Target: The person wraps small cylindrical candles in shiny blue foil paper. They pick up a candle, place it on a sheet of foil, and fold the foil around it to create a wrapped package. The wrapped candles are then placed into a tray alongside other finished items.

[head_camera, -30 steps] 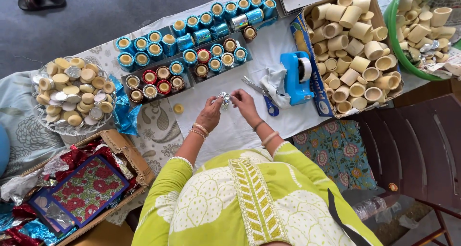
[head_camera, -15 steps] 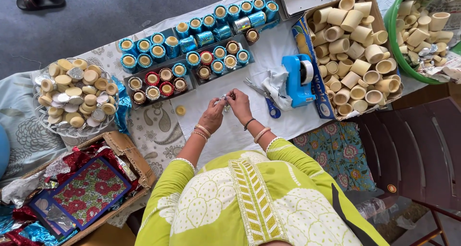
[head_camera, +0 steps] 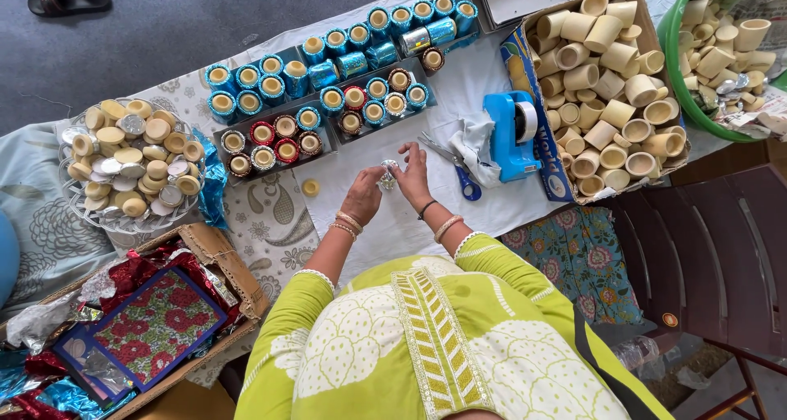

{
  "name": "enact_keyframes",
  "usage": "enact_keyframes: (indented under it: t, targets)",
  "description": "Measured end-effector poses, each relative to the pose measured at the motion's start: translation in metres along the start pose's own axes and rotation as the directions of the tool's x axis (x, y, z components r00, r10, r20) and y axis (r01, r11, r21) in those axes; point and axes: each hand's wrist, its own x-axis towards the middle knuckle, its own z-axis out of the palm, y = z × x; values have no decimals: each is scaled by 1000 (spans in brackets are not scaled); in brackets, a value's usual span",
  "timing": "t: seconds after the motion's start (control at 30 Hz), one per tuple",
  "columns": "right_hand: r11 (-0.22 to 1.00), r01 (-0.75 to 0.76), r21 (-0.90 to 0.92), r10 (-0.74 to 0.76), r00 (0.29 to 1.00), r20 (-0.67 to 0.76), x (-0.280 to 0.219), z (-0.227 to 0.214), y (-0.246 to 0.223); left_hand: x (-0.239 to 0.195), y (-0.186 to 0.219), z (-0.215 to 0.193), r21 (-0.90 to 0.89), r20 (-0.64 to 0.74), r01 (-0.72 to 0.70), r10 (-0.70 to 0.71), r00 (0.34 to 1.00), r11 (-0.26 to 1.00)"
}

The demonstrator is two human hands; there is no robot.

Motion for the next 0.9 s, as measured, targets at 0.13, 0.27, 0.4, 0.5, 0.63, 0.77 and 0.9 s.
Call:
enact_keyframes:
  t: [0.13,0.27,0.4,0.5,0.63,0.77,0.9]
  targets:
    - [999,-37,23,37,999,33,7,4,13,5,8,3,71,-62,182,-178,982,981]
    - [967,-200,160,185,977,107,11,4,29,9,5,6,347,-6,-124,134,991,930]
    - [810,-460,365,365,881,300,17,2,42,13,16,-2,641,202,-309,234,951,703]
    - [795,-475,379,348,867,356,14,7,56,12,8,3,694,252,-335,221,942,637]
    - [682,-606,410,384,773,505,14,-8,60,20,24,-1,502,180,-184,106,978,845]
    - [446,-753,483,404,651,642,10,-22,81,37,41,3,429,141,-75,16,990,900]
    - [456,-713,533,355,695,625,-2,-38,88,36,-18,38,511,262,9,-166,951,860]
